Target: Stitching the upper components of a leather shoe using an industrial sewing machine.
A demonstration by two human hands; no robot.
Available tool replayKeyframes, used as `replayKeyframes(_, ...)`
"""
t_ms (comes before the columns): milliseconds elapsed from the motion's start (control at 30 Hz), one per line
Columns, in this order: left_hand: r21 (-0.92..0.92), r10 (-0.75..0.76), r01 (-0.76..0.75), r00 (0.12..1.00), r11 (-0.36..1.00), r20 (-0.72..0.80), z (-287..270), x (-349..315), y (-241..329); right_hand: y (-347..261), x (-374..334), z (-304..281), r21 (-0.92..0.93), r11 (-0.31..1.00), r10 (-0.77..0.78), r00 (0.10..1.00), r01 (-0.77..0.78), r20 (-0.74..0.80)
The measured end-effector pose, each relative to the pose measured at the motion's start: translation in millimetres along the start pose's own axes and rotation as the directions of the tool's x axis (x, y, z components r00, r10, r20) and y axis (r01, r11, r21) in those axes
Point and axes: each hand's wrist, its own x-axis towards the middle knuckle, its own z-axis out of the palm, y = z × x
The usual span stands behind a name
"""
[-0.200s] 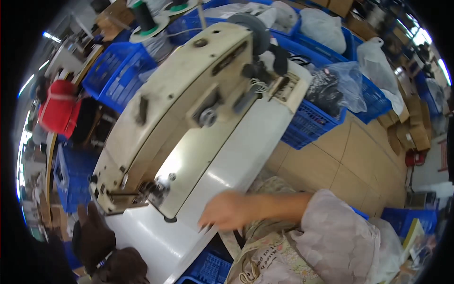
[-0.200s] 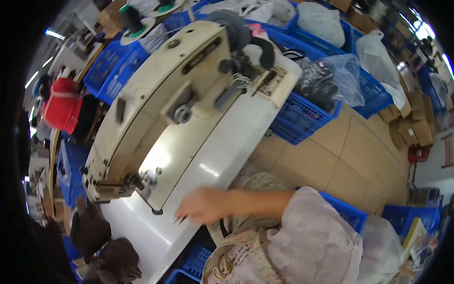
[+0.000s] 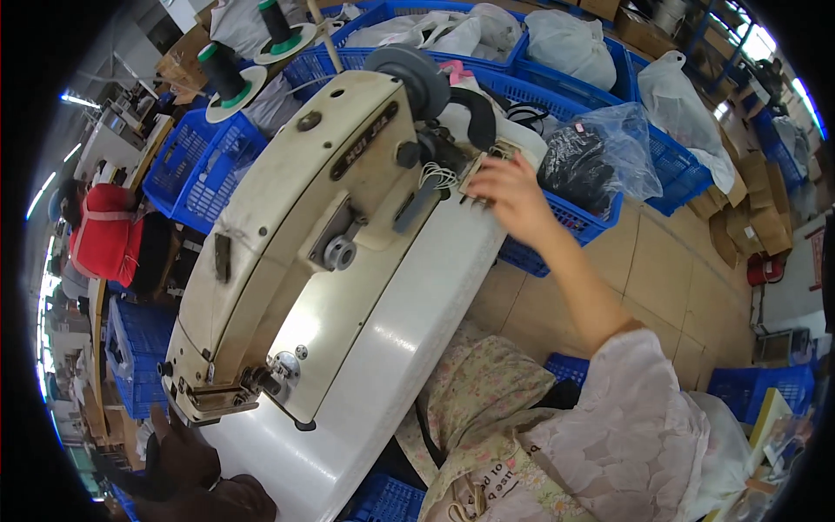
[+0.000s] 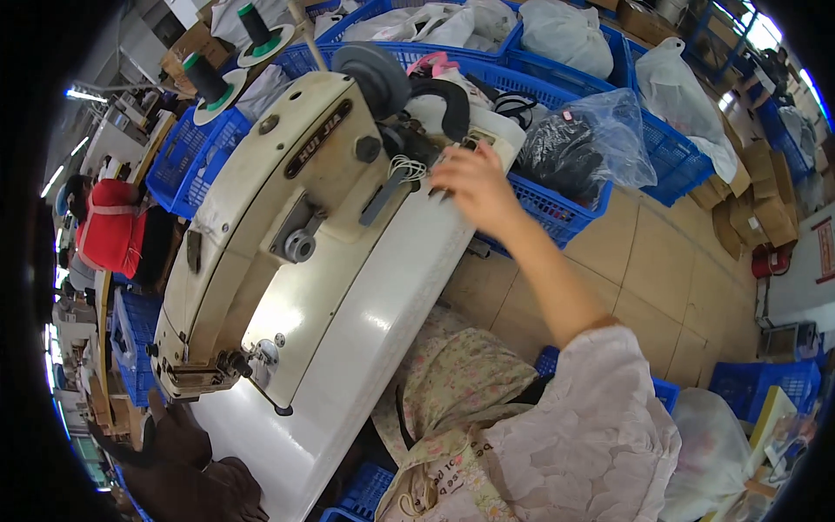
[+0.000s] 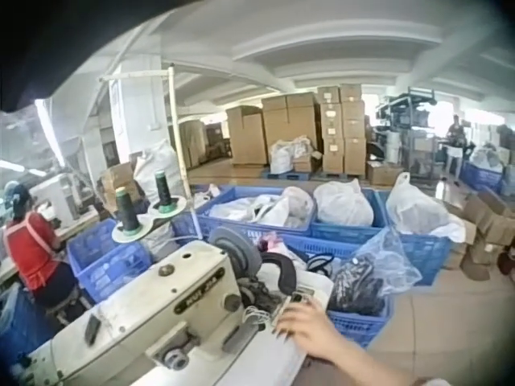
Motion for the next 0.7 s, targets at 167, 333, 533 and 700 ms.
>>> replayKeyframes(167,0.005,-0.029,0.029,0.992,1.000,0.125,-11.7,-15.9,13.7,87.2,-3.3,23.6,0.063,0.997,0.050,0.998,-0.052,0.038)
replayKeyframes(333,0.082,-0.066,0.050,0.978,0.995,0.199,-15.4,-31.0,17.3,116.7,43.8,25.1,0.225,0.956,0.240,0.947,-0.191,-0.214)
replayKeyframes(533,-0.089,-0.115,0.143,0.957,0.986,0.265,-13.2,-38.9,24.7,174.8,182.3,76.3,-0.249,0.842,0.464,0.878,-0.479,-0.121)
replayKeyframes(700,-0.070,-0.135,0.168,0.933,0.983,0.332,-2.9,-43.1,37.0,230.8,194.5,77.6,-0.269,0.853,0.511,0.822,-0.448,0.252)
